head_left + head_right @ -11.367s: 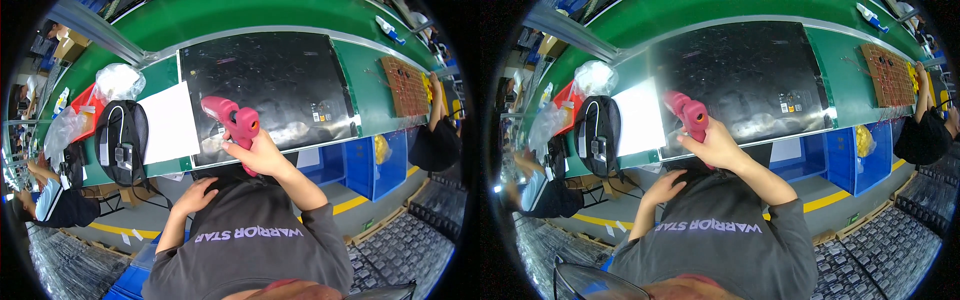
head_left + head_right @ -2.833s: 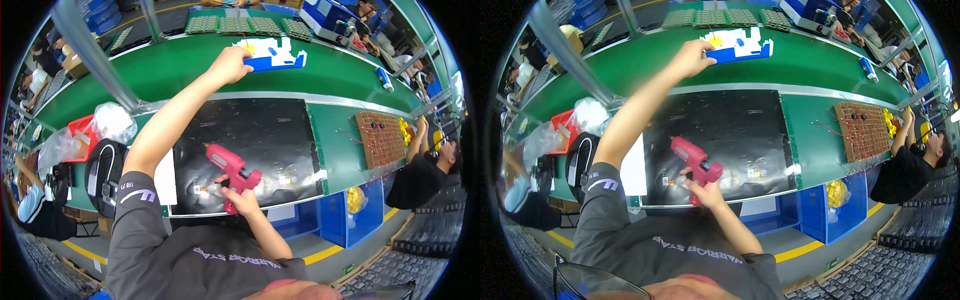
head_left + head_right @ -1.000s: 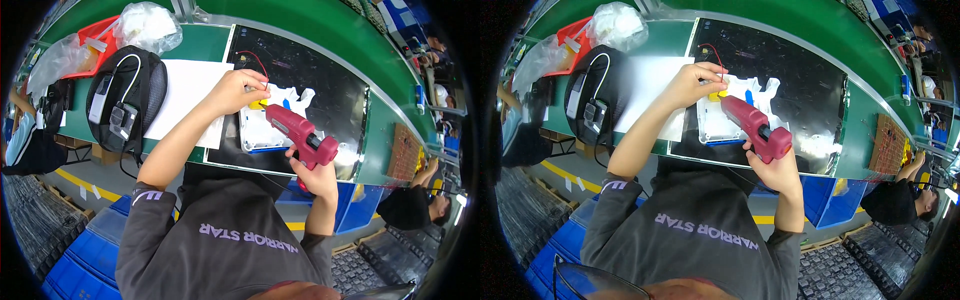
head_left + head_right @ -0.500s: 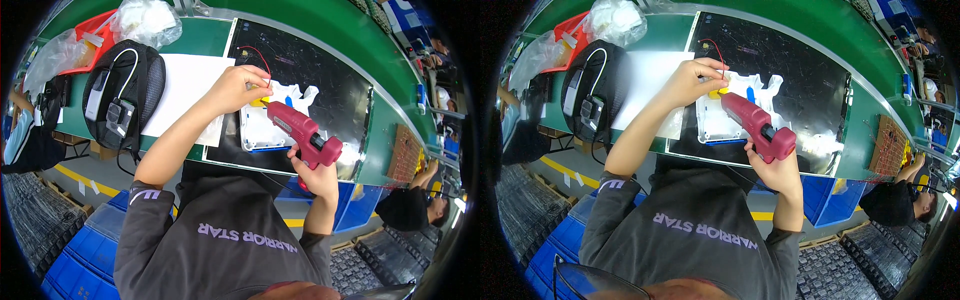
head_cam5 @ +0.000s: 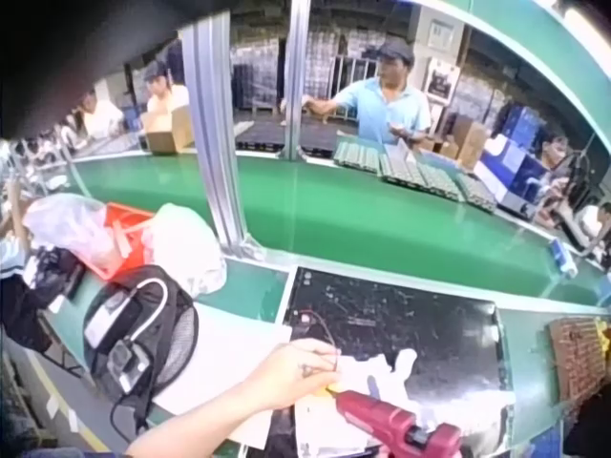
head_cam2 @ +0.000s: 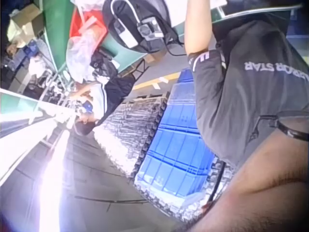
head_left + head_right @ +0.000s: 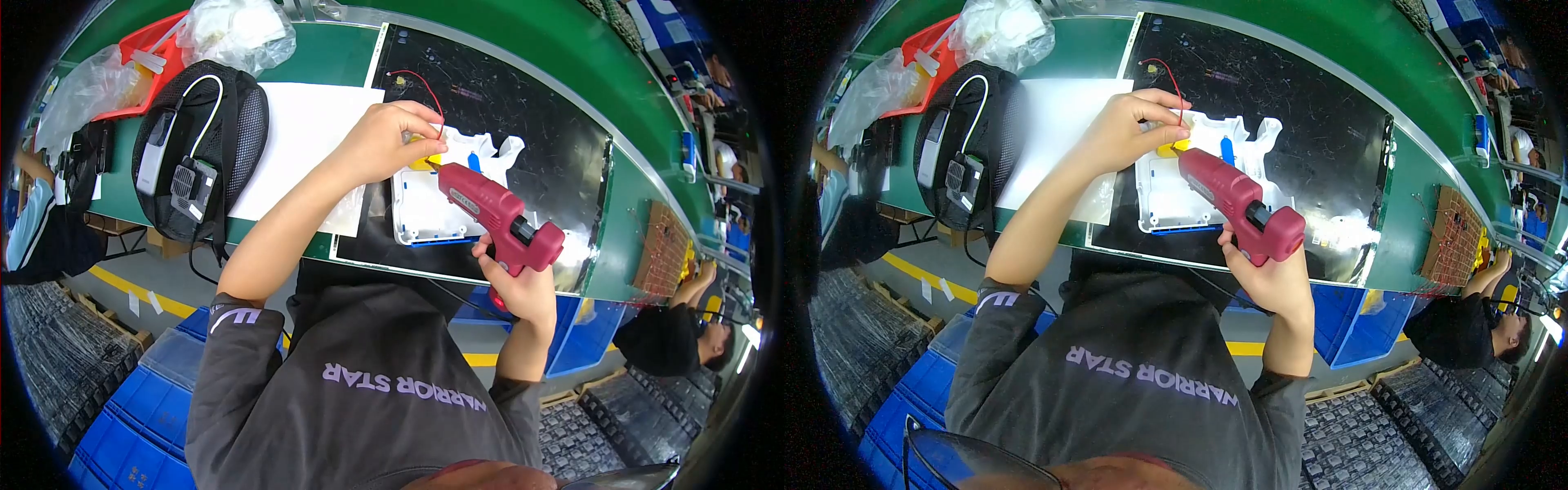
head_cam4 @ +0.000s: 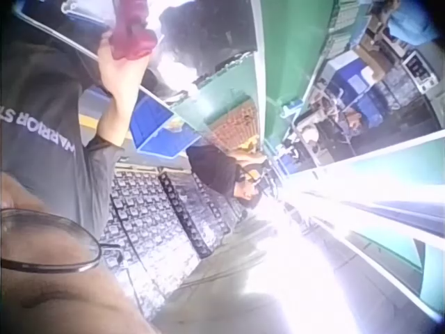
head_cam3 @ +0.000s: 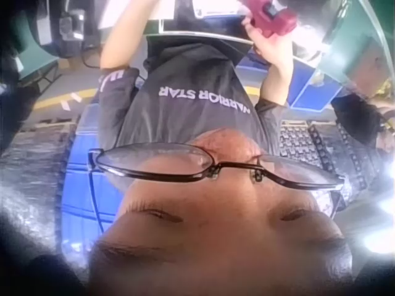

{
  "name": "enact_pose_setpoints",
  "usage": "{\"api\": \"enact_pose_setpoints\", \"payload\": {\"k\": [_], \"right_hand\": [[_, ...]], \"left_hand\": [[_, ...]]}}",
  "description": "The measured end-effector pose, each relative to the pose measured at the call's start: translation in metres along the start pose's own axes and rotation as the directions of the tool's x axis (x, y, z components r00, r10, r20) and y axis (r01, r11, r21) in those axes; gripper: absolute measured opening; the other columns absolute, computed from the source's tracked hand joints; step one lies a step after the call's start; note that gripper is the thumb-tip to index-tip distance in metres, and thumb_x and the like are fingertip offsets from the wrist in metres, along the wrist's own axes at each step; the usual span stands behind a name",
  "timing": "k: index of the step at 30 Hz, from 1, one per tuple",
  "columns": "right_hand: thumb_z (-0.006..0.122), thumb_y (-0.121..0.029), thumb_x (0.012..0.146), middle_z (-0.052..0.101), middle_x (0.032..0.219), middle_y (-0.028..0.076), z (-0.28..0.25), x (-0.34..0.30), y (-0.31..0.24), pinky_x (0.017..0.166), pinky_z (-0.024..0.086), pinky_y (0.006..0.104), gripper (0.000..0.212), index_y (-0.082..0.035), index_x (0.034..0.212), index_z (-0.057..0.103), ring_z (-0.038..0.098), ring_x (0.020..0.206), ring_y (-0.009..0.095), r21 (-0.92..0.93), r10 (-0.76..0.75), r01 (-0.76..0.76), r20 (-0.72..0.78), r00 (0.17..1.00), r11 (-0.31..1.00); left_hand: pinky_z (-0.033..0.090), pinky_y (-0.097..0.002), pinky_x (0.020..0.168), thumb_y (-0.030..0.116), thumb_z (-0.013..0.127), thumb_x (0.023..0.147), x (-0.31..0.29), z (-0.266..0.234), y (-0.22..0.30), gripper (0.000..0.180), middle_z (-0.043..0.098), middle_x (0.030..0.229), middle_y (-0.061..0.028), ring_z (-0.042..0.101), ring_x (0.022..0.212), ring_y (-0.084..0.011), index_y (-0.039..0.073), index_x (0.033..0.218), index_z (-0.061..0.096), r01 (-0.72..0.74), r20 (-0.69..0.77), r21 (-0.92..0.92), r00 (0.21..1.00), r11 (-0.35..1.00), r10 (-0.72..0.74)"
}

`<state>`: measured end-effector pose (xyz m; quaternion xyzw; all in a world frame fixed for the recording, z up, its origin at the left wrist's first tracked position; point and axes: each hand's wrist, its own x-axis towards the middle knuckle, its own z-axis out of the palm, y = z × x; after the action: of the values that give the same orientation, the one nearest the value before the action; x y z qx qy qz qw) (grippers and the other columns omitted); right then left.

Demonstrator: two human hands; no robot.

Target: The person assembles electronic components by applying hot glue from a hot glue gun to secure circuit boards inside plastic housings.

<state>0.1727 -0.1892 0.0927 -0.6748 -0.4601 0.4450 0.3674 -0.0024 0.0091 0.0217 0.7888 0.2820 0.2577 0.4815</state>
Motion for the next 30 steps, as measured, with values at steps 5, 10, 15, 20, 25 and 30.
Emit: {"api": "enact_pose_setpoints", "payload": {"k": [5,10,15,20,25,30], "right_hand": [[0.067,0.001,0.075,0.066,0.086,0.006,-0.0004,-0.0003,0.0021,0.074,0.050,0.0285,0.021,0.000,0.095,0.062,0.065,0.082,0.014,0.016,-0.010,0.010,-0.006,1.000,1.000],[0.059,0.008,0.077,0.063,0.088,0.005,-0.0024,-0.0013,0.0000,0.076,0.048,0.0270,0.024,0.002,0.100,0.057,0.061,0.085,0.013,-0.030,-0.011,0.012,0.052,0.999,0.999],[0.067,-0.001,0.076,0.066,0.084,0.005,-0.0014,-0.0014,-0.0017,0.074,0.050,0.0281,0.019,0.000,0.094,0.063,0.064,0.080,0.014,-0.017,0.005,-0.005,-0.017,1.000,1.000],[0.067,0.000,0.076,0.066,0.083,0.005,-0.0015,-0.0007,-0.0033,0.073,0.049,0.0276,0.017,0.000,0.092,0.063,0.063,0.080,0.013,-0.008,0.007,-0.007,-0.017,1.000,1.000],[0.066,0.001,0.075,0.066,0.083,0.004,-0.0030,-0.0006,-0.0030,0.073,0.049,0.0277,0.017,0.000,0.092,0.062,0.063,0.079,0.012,-0.002,0.013,-0.013,-0.013,1.000,1.000],[0.059,0.007,0.077,0.062,0.088,0.005,-0.0063,-0.0010,-0.0012,0.074,0.048,0.0268,0.024,0.003,0.100,0.056,0.060,0.084,0.013,-0.016,0.002,-0.002,0.047,0.999,1.000]], "left_hand": [[0.050,-0.0303,0.081,0.017,0.072,0.080,0.0002,-0.0005,0.0011,0.016,0.066,0.105,-0.0126,0.064,0.094,-0.0221,0.004,0.089,0.074,-0.008,0.007,0.014,1.000,1.000,0.008],[0.050,-0.0307,0.081,0.017,0.071,0.081,-0.0009,-0.0007,0.0009,0.016,0.066,0.106,-0.0126,0.064,0.094,-0.0224,0.004,0.089,0.074,-0.046,-0.003,0.041,0.999,0.998,0.046],[0.050,-0.0310,0.081,0.018,0.071,0.081,-0.0020,-0.0016,0.0017,0.017,0.066,0.106,-0.0129,0.064,0.094,-0.0231,0.003,0.089,0.074,-0.056,-0.002,0.041,0.998,0.998,0.056],[0.050,-0.0314,0.081,0.018,0.069,0.082,-0.0026,-0.0013,0.0027,0.017,0.066,0.106,-0.0130,0.064,0.094,-0.0235,0.003,0.088,0.074,-0.054,-0.007,0.061,0.998,0.997,0.054],[0.050,-0.0323,0.081,0.022,0.068,0.084,-0.0034,-0.0031,0.0052,0.020,0.066,0.110,-0.0137,0.064,0.095,-0.0244,0.003,0.088,0.073,-0.054,0.003,0.072,0.999,0.996,0.054],[0.050,-0.0342,0.082,0.026,0.068,0.083,-0.0043,0.0002,0.0015,0.023,0.066,0.109,-0.0144,0.065,0.095,-0.0260,0.004,0.085,0.073,-0.076,-0.020,0.066,0.997,0.995,0.077]]}}
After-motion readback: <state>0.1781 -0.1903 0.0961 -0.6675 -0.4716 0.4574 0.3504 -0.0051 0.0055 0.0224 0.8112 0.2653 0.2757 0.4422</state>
